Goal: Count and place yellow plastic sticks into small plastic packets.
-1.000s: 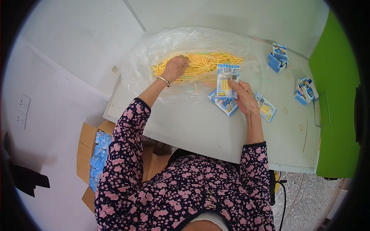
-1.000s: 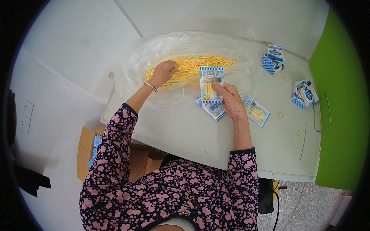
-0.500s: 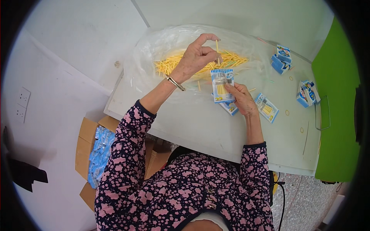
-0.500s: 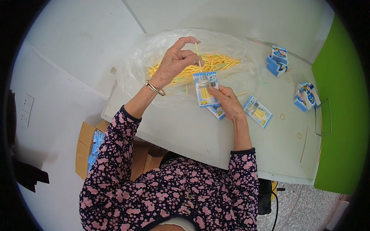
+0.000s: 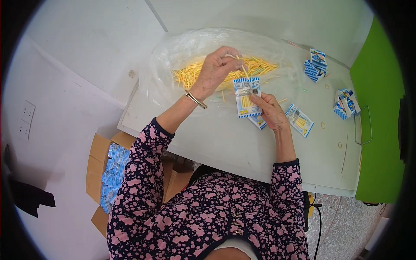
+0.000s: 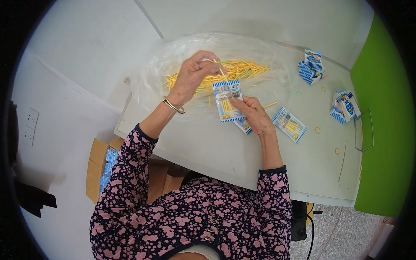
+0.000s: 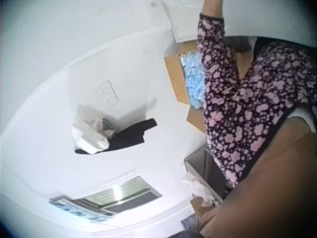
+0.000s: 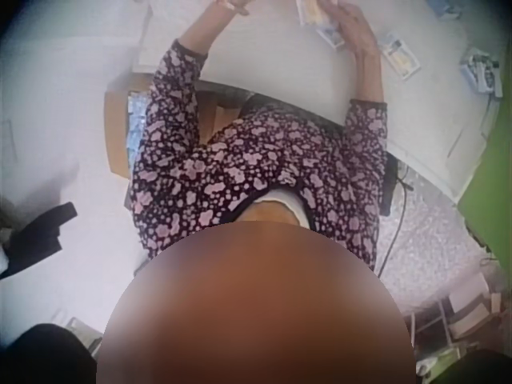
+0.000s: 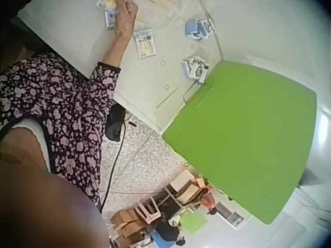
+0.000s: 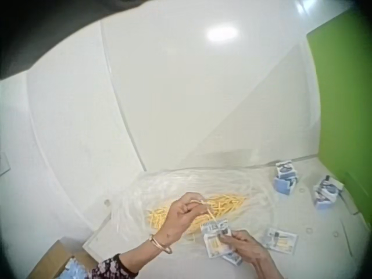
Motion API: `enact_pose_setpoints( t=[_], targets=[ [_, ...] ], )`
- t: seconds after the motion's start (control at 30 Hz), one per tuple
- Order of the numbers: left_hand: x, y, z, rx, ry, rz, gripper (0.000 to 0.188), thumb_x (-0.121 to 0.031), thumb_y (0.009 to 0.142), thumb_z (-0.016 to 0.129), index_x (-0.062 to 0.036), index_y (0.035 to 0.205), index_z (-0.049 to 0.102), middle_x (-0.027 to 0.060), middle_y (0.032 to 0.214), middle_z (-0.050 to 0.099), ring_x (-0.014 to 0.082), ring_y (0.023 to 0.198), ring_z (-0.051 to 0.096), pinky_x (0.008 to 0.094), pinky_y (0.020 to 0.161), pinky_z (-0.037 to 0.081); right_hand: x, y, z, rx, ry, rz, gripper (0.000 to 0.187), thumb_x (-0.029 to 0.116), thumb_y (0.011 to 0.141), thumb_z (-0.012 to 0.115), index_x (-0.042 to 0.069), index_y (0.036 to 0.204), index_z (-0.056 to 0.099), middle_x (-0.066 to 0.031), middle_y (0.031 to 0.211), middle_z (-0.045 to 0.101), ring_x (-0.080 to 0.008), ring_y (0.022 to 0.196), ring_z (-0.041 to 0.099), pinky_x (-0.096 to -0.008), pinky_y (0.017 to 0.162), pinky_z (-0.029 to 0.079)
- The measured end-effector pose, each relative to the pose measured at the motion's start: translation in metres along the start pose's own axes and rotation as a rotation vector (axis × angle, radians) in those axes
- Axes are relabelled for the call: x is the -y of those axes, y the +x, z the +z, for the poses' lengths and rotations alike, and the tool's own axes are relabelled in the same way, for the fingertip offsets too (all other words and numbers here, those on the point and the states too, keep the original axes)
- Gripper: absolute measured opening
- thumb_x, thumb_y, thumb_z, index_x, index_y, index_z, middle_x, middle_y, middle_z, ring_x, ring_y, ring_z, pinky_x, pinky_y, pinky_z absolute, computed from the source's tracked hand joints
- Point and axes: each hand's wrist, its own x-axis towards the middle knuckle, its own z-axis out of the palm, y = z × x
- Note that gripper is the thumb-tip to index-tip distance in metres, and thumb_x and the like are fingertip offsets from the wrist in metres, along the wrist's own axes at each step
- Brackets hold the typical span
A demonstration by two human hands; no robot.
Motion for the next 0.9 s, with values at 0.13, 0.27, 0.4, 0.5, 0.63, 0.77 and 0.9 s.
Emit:
enact_pose_setpoints(
  t=[0.13,0.27,0.4,0.5,0.63,0.77,0.9],
  targets=[
    [0.014,-0.007,0.006,0.003,-0.066,-0.082,0.009,-0.008,0.085,0.056,-0.0032,0.093,0.056,0.0039,0.083,0.062,0.0087,0.079,0.057,0.0224,0.073,0.045,0.001,0.001,0.002,0.004,0.006,0.011,0.024,0.02,0.088,0.056,0.0,0.098,0.062,-0.0026,0.087,0.064,-0.0055,0.073,0.058,-0.0207,0.065,0.047],
    [0.009,-0.008,0.008,-0.026,-0.053,-0.119,0.009,-0.009,0.085,0.057,-0.0029,0.09,0.059,0.002,0.084,0.062,0.0082,0.08,0.056,0.0235,0.074,0.044,-0.001,0.001,-0.001,-0.019,-0.004,0.0,0.023,0.02,0.089,0.055,-0.001,0.098,0.062,-0.0029,0.087,0.064,-0.0061,0.073,0.059,-0.0213,0.065,0.048],
    [0.012,-0.011,0.005,-0.012,-0.077,-0.157,0.012,-0.013,0.086,0.055,-0.0036,0.09,0.061,0.0025,0.086,0.062,0.0088,0.082,0.055,0.0244,0.078,0.044,-0.001,0.002,0.002,-0.03,-0.009,-0.007,0.025,0.02,0.089,0.054,-0.001,0.099,0.061,-0.0039,0.087,0.064,-0.007,0.074,0.06,-0.0216,0.065,0.048],
    [0.015,-0.015,0.008,0.046,-0.013,-0.175,0.016,-0.017,0.088,0.053,-0.0035,0.091,0.062,0.0039,0.09,0.063,0.0099,0.087,0.055,0.025,0.083,0.043,0.0,0.002,0.003,-0.028,-0.004,-0.004,0.026,0.021,0.09,0.053,-0.001,0.1,0.06,-0.0047,0.088,0.064,-0.0075,0.074,0.06,-0.0224,0.066,0.049],
    [0.021,-0.02,0.019,0.111,0.134,-0.173,0.024,-0.021,0.09,0.052,-0.0005,0.098,0.062,0.0038,0.101,0.06,0.0109,0.096,0.053,0.0248,0.087,0.04,-0.006,0.005,-0.003,-0.02,-0.031,0.035,0.028,0.023,0.09,0.053,-0.002,0.1,0.06,-0.0048,0.087,0.064,-0.0082,0.075,0.06,-0.0247,0.068,0.049],
    [0.021,-0.015,0.015,0.228,0.218,-0.223,0.028,-0.024,0.09,0.052,-0.0006,0.105,0.06,0.0034,0.109,0.057,0.0111,0.101,0.051,0.0243,0.089,0.039,0.001,0.001,-0.008,-0.04,-0.022,0.039,0.028,0.024,0.09,0.052,-0.002,0.1,0.059,-0.0042,0.087,0.064,-0.0074,0.076,0.06,-0.0233,0.068,0.048],
    [0.029,-0.016,0.006,0.134,0.182,-0.166,0.025,-0.023,0.09,0.051,-0.0018,0.101,0.06,0.0016,0.104,0.057,0.0092,0.098,0.05,0.0236,0.088,0.039,0.032,-0.025,-0.045,-0.286,-0.448,-0.084,0.025,0.025,0.087,0.056,0.002,0.091,0.063,0.0027,0.077,0.061,-0.0037,0.064,0.052,-0.017,0.06,0.04]
  ],
)
